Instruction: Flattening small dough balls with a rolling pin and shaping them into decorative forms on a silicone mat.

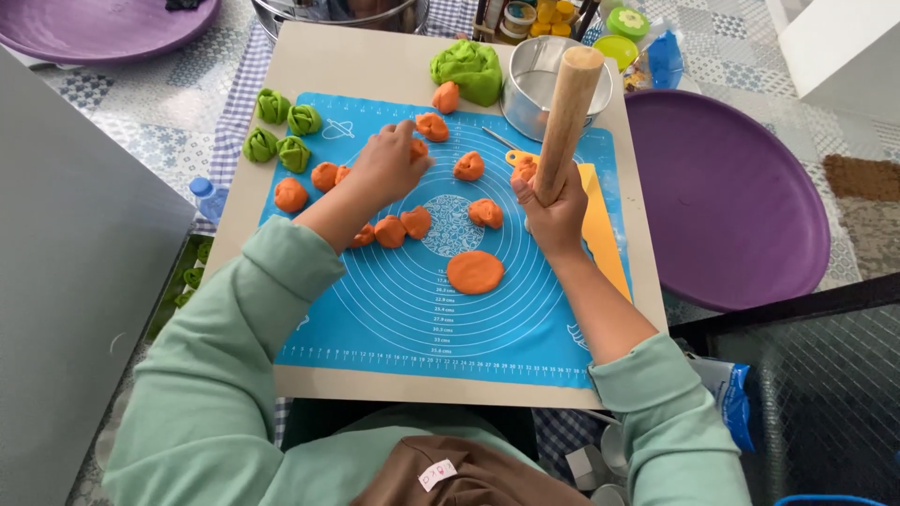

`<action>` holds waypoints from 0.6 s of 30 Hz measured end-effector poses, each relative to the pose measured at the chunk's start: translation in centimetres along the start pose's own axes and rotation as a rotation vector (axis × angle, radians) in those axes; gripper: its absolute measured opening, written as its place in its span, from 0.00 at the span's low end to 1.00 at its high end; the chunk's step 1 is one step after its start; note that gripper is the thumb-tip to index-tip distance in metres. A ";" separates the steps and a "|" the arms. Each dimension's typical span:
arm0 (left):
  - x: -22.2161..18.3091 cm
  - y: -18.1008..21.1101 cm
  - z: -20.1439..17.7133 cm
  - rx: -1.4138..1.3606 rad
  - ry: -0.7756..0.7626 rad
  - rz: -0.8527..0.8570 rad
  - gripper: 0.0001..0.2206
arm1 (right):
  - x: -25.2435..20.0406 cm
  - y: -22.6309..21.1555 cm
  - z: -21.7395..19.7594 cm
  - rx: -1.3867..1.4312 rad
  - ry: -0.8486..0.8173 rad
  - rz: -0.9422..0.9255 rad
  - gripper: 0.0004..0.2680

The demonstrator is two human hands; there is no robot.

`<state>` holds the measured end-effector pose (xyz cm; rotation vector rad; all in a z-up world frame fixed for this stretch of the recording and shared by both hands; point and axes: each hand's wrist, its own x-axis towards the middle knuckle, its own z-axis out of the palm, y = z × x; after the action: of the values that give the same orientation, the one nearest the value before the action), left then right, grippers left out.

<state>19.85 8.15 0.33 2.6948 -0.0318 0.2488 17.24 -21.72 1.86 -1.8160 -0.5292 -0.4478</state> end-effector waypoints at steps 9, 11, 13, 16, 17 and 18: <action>-8.8 7.9 -4.2 0.418 -0.141 0.104 0.33 | 0.3 0.8 0.2 0.003 0.033 -0.045 0.12; -8.3 6.1 -1.1 0.420 -0.184 0.084 0.30 | 0.2 0.5 0.3 -0.016 0.031 -0.054 0.12; -8.0 4.7 0.9 0.426 -0.219 0.066 0.27 | 0.2 0.2 0.3 -0.035 0.033 -0.070 0.12; -8.0 4.1 1.8 0.445 -0.166 0.184 0.15 | 0.1 0.0 0.2 -0.024 0.013 -0.038 0.12; -8.0 4.3 1.7 0.472 -0.144 0.220 0.13 | 0.1 0.0 0.2 -0.026 0.018 -0.034 0.12; -7.9 4.5 1.6 0.498 -0.123 0.257 0.11 | 0.0 0.1 0.3 -0.026 0.024 -0.029 0.12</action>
<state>12.05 3.29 -0.65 3.1989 -0.4045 0.1847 17.33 -21.49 1.72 -1.8282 -0.5356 -0.4976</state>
